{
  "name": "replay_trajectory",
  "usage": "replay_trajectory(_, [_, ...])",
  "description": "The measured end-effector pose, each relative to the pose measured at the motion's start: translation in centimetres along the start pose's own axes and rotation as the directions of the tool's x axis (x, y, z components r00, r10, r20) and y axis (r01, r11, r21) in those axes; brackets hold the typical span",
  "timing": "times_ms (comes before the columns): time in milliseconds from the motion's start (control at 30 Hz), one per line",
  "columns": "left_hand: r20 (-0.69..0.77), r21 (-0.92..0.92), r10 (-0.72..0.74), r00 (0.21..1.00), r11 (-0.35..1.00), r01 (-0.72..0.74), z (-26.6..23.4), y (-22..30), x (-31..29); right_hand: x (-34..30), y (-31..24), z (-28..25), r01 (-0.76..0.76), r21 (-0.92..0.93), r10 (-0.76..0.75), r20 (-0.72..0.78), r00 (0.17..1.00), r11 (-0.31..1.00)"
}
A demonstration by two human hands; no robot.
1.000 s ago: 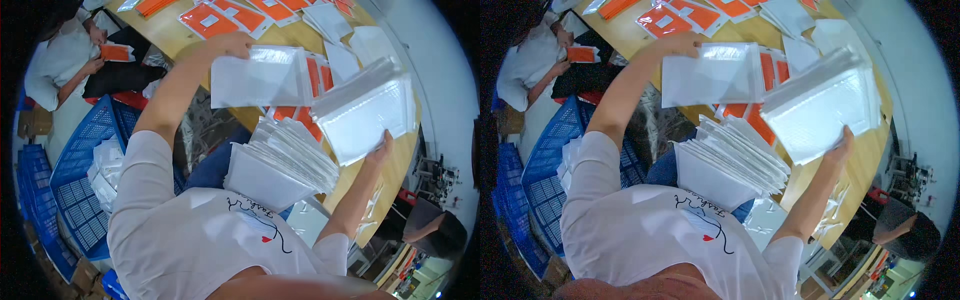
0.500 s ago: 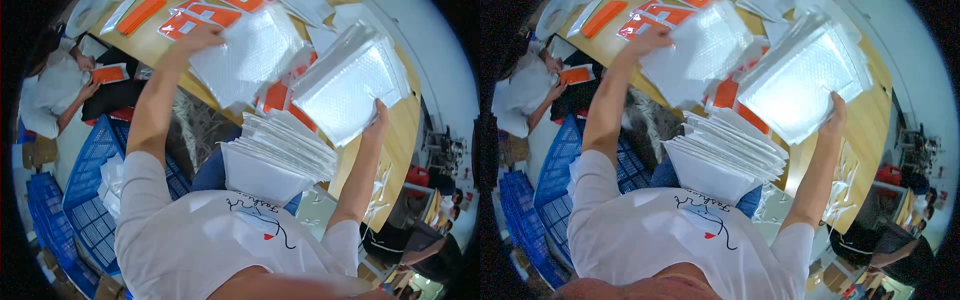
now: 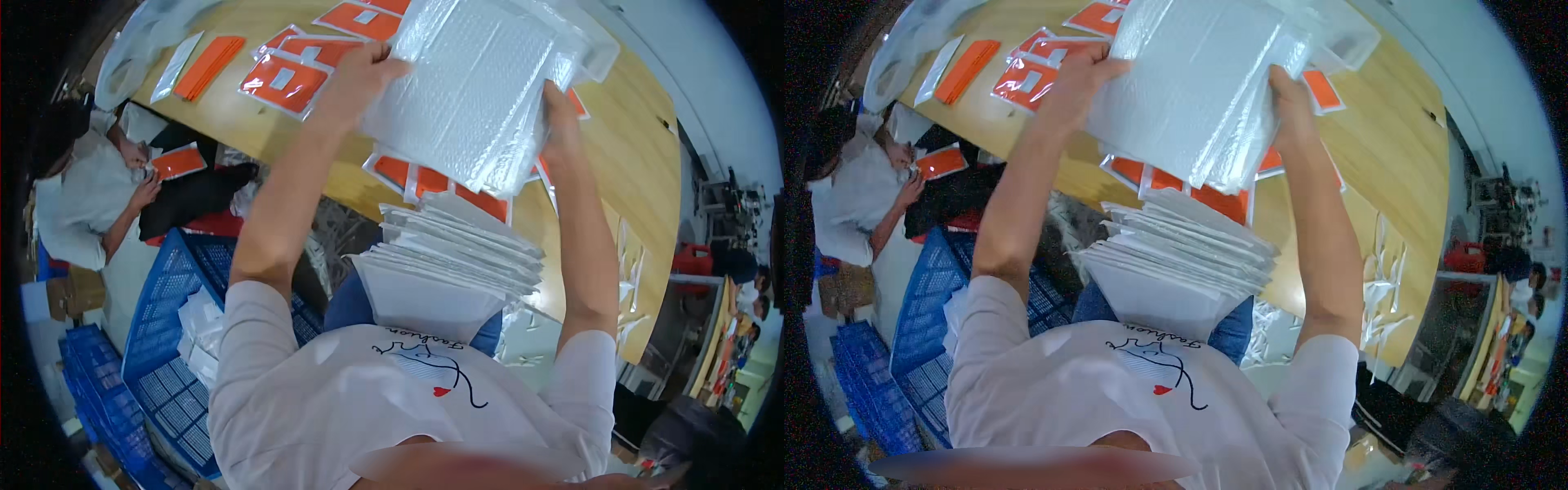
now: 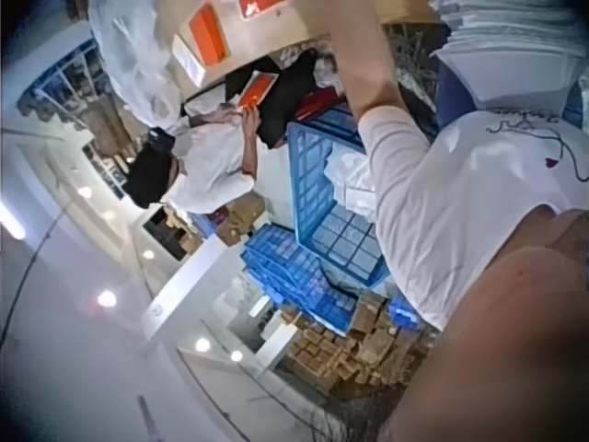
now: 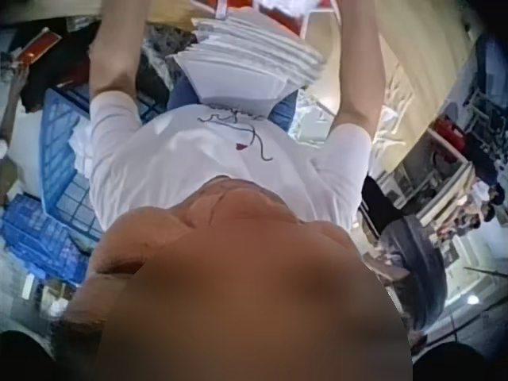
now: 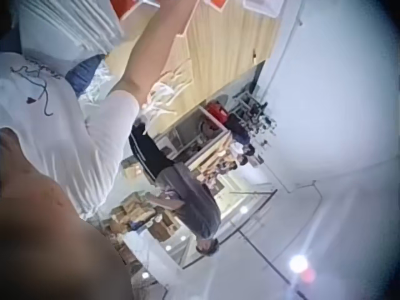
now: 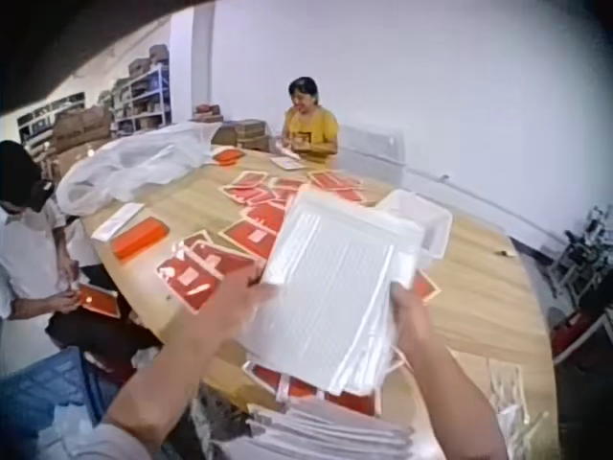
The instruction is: Sorting and stacking white plastic shipping envelopes at a factory workbench.
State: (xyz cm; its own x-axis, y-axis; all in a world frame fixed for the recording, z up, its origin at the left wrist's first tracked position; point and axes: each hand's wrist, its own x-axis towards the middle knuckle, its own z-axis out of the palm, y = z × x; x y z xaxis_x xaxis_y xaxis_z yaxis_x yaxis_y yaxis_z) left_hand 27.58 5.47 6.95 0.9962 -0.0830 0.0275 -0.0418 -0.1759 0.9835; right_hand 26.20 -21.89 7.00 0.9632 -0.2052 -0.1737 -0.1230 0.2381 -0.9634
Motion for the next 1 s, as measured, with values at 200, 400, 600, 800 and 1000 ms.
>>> replay_trajectory(200, [0.082, -0.359, -0.076, 0.994, 0.928, 0.100, 0.7, -2.7, -0.3, -0.2, 2.5, 4.0, -0.008, -0.017, 0.013, 0.309, 0.951, 1.000])
replay_trajectory(400, [0.097, -0.480, -0.285, 0.954, 0.826, 0.296, -2.2, -5.3, -1.3, 1.7, 4.0, 4.7, -0.133, -0.064, 0.147, 0.405, 0.902, 0.989])
replay_trajectory(600, [-0.031, -0.483, -0.261, 0.965, 0.849, 0.214, -4.0, -8.9, -1.2, 8.5, 6.4, -2.6, 0.542, -0.763, -0.203, 0.503, 0.840, 0.352])
replay_trajectory(800, [-0.130, -0.391, -0.345, 0.930, 0.879, 0.272, -3.8, -9.5, -1.3, 9.3, 6.3, -7.1, 0.379, -0.908, -0.174, 0.409, 0.896, -0.179])
replay_trajectory(1000, [-0.155, -0.296, -0.350, 0.924, 0.909, 0.294, -3.4, -9.1, -1.0, 2.5, 0.9, 2.1, 0.571, -0.798, -0.453, 0.444, 0.773, 0.192])
